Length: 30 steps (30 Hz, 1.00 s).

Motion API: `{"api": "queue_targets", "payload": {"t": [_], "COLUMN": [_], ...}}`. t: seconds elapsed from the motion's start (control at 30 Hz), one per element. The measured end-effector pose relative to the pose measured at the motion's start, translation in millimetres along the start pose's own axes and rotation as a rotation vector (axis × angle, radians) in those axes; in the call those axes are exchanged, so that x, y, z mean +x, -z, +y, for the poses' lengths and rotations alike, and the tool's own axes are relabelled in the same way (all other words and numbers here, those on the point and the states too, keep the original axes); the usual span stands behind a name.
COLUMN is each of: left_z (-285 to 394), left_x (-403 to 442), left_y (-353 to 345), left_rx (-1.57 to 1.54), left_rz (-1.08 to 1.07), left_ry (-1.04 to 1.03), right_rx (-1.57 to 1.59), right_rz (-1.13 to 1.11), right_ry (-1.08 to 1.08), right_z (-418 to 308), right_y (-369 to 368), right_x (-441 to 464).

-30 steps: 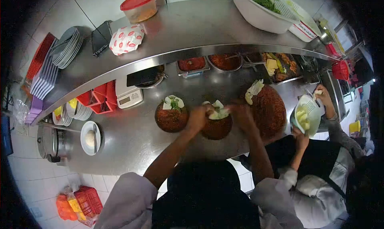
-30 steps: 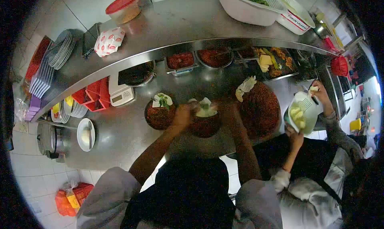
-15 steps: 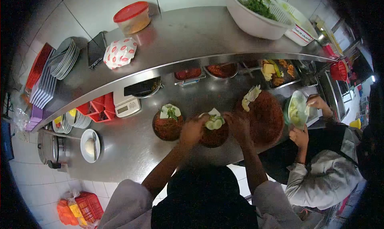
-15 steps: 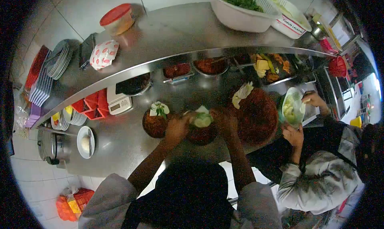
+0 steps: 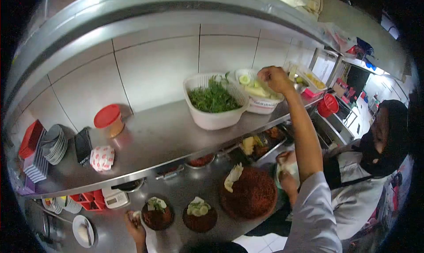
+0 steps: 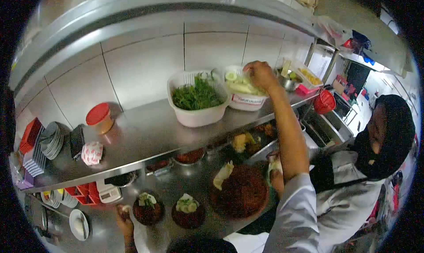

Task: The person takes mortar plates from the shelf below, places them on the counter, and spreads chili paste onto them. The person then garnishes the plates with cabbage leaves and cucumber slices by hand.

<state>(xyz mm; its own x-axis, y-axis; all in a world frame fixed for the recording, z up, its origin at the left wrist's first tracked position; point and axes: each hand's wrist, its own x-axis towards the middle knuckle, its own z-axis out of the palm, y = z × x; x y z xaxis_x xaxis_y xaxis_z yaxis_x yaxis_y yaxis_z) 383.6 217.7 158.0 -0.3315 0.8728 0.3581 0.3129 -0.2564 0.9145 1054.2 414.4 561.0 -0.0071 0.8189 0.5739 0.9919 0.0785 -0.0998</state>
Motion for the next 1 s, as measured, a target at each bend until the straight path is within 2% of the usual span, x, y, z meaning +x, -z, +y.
{"api": "queue_targets", "payload": {"t": [0.03,0.1,0.2,0.23,0.3,0.37,0.4,0.53,0.67,0.93,1.0], "left_z": [-9,-4,-127,-112,-70,14,35,33,47,60,70], "left_x": [-4,-13,-42,-50,-71,-67,-64,-69,-64,-57,-57], "left_y": [-1,21,64,63,60,31,21,16,10,6,1], "left_rx": [-0.041,0.023,-0.194,-0.087,0.129,0.137,0.14,-0.017,0.035,0.203,0.103], "left_rz": [0.099,-0.026,0.164,0.127,0.062,0.102,0.123,0.165,0.151,0.087,0.091], "left_ry": [0.016,0.13,0.438,0.361,0.208,0.29,0.33,0.31,0.258,0.239,0.191], "right_rx": [-0.025,-0.074,-0.072,-0.195,-0.109,0.009,-0.039,-0.261,-0.452,0.006,0.059], "right_rz": [-0.094,-0.285,-0.138,-0.217,-0.418,-0.576,-0.584,-0.57,-0.619,-0.344,-0.285], "right_ry": [0.024,0.071,0.236,0.284,0.003,-0.215,-0.18,-0.017,0.051,0.113,0.128], "right_z": [23,61,102,92,90,79,82,106,77,90,96], "right_y": [-10,-28,-66,-60,-64,-64,-67,-90,-70,-55,-51], "right_x": [18,48,74,72,80,77,76,78,75,55,54]}}
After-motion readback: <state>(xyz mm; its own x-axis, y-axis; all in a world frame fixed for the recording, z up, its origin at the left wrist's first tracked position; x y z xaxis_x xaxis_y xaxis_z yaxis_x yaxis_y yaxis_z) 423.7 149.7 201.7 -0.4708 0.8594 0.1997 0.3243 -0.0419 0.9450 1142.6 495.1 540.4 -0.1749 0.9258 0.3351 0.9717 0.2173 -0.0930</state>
